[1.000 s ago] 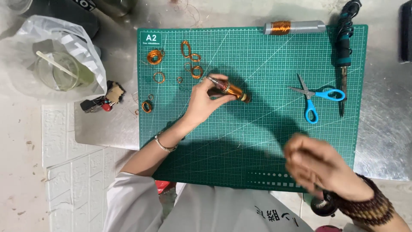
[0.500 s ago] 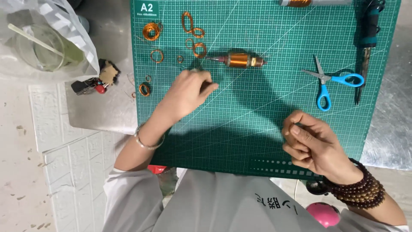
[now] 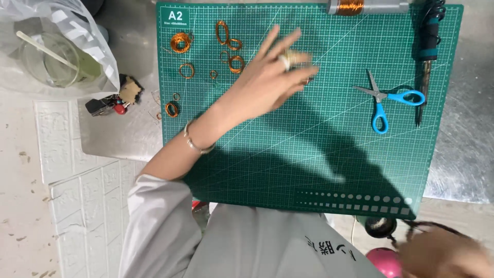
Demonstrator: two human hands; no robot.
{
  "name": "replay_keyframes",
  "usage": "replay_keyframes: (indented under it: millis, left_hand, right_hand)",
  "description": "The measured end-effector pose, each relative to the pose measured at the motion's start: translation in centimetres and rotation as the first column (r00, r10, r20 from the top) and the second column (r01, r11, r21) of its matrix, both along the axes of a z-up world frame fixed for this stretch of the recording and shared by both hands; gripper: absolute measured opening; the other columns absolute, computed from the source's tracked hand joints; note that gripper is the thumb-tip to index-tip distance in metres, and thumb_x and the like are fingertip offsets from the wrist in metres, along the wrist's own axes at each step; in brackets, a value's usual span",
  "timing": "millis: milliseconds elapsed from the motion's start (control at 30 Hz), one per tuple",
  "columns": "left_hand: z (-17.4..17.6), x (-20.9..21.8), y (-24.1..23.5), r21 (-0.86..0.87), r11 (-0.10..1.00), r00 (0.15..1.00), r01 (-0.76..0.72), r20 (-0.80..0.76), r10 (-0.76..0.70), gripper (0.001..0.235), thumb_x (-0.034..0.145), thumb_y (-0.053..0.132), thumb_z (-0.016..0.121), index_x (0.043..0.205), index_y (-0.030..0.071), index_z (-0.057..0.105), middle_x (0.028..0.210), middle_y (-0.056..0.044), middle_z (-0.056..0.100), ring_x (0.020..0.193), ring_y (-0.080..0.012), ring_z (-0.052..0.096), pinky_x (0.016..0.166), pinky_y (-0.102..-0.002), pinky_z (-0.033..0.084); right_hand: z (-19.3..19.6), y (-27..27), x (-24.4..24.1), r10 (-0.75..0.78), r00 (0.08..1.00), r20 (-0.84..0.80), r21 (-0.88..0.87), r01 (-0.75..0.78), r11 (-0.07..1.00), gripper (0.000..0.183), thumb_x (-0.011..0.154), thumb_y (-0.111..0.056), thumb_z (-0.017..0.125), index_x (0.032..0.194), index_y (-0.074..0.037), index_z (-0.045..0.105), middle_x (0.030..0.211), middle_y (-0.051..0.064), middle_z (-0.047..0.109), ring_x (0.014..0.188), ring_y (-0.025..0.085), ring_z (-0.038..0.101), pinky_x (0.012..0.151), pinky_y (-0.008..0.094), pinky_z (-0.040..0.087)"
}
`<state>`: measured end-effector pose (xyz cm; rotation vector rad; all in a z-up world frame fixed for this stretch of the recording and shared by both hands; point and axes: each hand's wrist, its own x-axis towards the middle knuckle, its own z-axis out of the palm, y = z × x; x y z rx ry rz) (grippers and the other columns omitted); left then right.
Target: Winding copper wire onto a small motor rotor and trimming the ends with scissors
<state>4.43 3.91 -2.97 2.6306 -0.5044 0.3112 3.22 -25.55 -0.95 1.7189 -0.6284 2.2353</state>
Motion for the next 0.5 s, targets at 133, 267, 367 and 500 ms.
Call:
replay_keyframes:
  millis: [133,267,367,500]
  left_hand:
    - [0.1,-3.1,-1.8,-0.214,0.963,0.986,0.163,0.065,-0.152,0.009,0.091,0.014,0.064,0.083,0.009,0.066,0.078,-0.007,0.059,0.080,-0.0252,0.062,0.103,-0.048,0.036]
    - [1.9,-6.2,-2.3,-0.304,0.934,0.979,0.185,-0.030,-0.203,0.016,0.095,0.022,0.056,0.098,0.008,0.064,0.065,-0.007,0.059,0.052,-0.0179,0.055,0.057,-0.028,0.052]
    - [1.7,-7.5,-2.3,-0.393,0.920,0.980,0.001,-0.181,-0.078,0.019,0.097,0.015,0.051,0.109,0.005,0.062,0.067,-0.008,0.062,0.045,-0.0148,0.052,0.046,-0.024,0.047]
    - [0.0,-9.4,-4.1,-0.435,0.900,0.971,-0.005,-0.217,-0.100,0.016,0.096,0.018,0.052,0.103,0.007,0.061,0.067,-0.007,0.060,0.045,-0.0137,0.054,0.043,-0.022,0.047]
  right_hand:
    - [-3.4,-0.9,2.2,0.553,0.702,-0.449,0.255,-0.493,0.832,0.024,0.090,-0.021,0.050,0.073,-0.008,0.058,0.065,0.006,0.057,0.054,0.013,0.051,0.051,0.024,0.045]
    - [-0.6,-3.1,7.2,0.825,-0.015,-0.565,0.640,-0.639,0.426,0.015,0.091,-0.013,0.053,0.083,-0.004,0.060,0.082,0.011,0.060,0.062,0.018,0.057,0.054,0.026,0.047]
    - [1.8,-1.8,9.7,0.713,-0.582,-0.392,0.881,-0.461,0.108,0.009,0.092,-0.007,0.055,0.091,-0.001,0.061,0.094,0.015,0.062,0.068,0.022,0.061,0.057,0.028,0.049]
    - [1.8,5.3,9.4,0.359,-0.932,-0.057,0.990,-0.098,-0.097,0.008,0.093,-0.001,0.058,0.098,0.002,0.063,0.106,0.019,0.064,0.074,0.026,0.065,0.060,0.030,0.051]
